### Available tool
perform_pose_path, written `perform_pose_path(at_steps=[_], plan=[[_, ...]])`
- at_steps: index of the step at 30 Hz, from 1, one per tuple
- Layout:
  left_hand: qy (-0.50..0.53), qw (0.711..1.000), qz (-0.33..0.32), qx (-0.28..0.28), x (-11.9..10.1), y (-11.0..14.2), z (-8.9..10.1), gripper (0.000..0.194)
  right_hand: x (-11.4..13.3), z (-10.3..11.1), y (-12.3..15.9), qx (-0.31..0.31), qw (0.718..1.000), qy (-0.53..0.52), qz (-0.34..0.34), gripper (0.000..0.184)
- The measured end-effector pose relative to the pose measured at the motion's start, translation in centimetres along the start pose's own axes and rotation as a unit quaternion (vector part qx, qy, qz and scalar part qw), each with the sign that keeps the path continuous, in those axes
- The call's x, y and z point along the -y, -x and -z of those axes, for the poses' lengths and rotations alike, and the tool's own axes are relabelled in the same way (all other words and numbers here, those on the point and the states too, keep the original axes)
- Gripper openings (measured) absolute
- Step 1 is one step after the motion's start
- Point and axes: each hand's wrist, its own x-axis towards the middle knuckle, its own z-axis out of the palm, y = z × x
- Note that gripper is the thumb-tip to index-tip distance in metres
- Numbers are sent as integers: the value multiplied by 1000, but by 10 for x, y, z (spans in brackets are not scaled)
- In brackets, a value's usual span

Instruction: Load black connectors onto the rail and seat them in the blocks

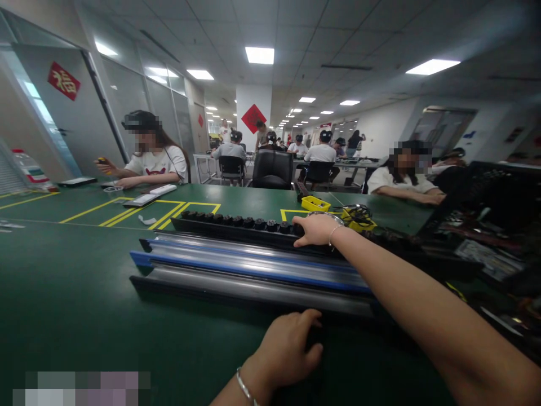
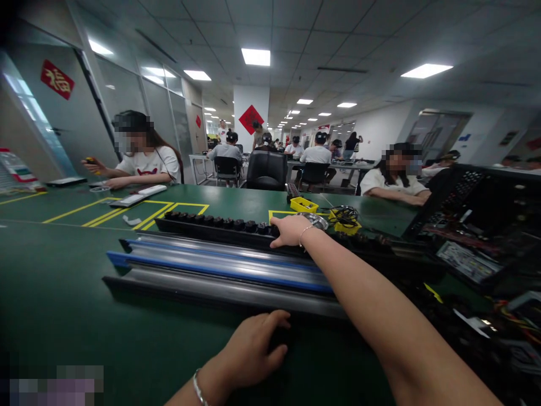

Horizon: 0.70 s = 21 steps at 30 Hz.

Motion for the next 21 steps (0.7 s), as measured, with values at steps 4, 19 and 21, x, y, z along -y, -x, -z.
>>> perform_pose_path(at_steps=[4, 19, 21], plan=[[135, 990, 21, -29, 3, -2, 3, 49, 16, 5, 14, 14, 1000, 5, -1, 74], [771, 607, 159, -113, 7, -21, 22, 35, 60, -1, 80, -16, 1000, -13, -21, 61], [779, 598, 152, -111, 4, -20, 25, 28, 65, -3, 90, -30, 999, -14, -25, 58]])
